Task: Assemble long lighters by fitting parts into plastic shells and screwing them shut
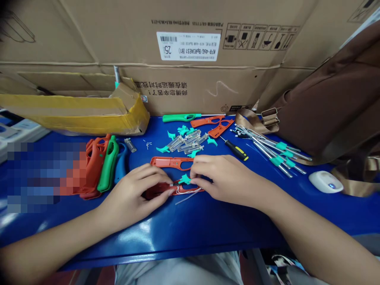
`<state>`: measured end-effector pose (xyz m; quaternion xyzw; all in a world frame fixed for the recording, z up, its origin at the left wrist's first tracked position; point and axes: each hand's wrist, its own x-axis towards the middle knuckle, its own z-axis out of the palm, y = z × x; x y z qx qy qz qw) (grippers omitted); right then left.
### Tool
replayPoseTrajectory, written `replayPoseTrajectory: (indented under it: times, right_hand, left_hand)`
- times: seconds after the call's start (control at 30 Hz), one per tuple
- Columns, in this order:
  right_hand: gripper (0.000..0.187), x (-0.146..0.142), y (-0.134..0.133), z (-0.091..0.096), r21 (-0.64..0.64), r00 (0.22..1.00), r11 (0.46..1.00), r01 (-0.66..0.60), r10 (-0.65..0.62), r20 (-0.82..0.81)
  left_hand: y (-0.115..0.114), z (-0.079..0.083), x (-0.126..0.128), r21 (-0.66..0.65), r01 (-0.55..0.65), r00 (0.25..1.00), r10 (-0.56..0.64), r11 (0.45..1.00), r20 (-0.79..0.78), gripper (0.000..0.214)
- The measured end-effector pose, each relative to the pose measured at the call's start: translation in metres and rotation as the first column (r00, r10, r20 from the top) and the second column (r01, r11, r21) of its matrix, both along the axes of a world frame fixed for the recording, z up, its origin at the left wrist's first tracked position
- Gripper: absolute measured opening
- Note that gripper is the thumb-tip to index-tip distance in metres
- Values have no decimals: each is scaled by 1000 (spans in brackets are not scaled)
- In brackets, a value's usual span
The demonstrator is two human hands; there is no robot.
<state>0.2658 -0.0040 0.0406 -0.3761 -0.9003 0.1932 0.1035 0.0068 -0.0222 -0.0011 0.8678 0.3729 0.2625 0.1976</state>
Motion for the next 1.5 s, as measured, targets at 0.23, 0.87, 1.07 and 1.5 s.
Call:
replayPoseTrajectory:
  times: [0.23,0.87,1.07,1.5]
  right_hand:
    - [13,1,2,0,-43,991,997,-67,71,113]
    - [20,-6,2,-11,38,962,977,-210,200,186]
    - [22,-9,2,-13,95,958,970,-226,203,203]
    - [21,-13,1,-19,112,947,969,-220,185,261]
  left_hand:
    - [1,-1,-2,2,28,999,-28,1000,-41,8]
    - [3,-4,-3,-14,14,1000,-14,1000,-8,9]
    - [4,-3,-3,-18,7,1000,-7,1000,-1,10]
    - [3,-6,-2,-4,23,1000,-23,1000,-10,12]
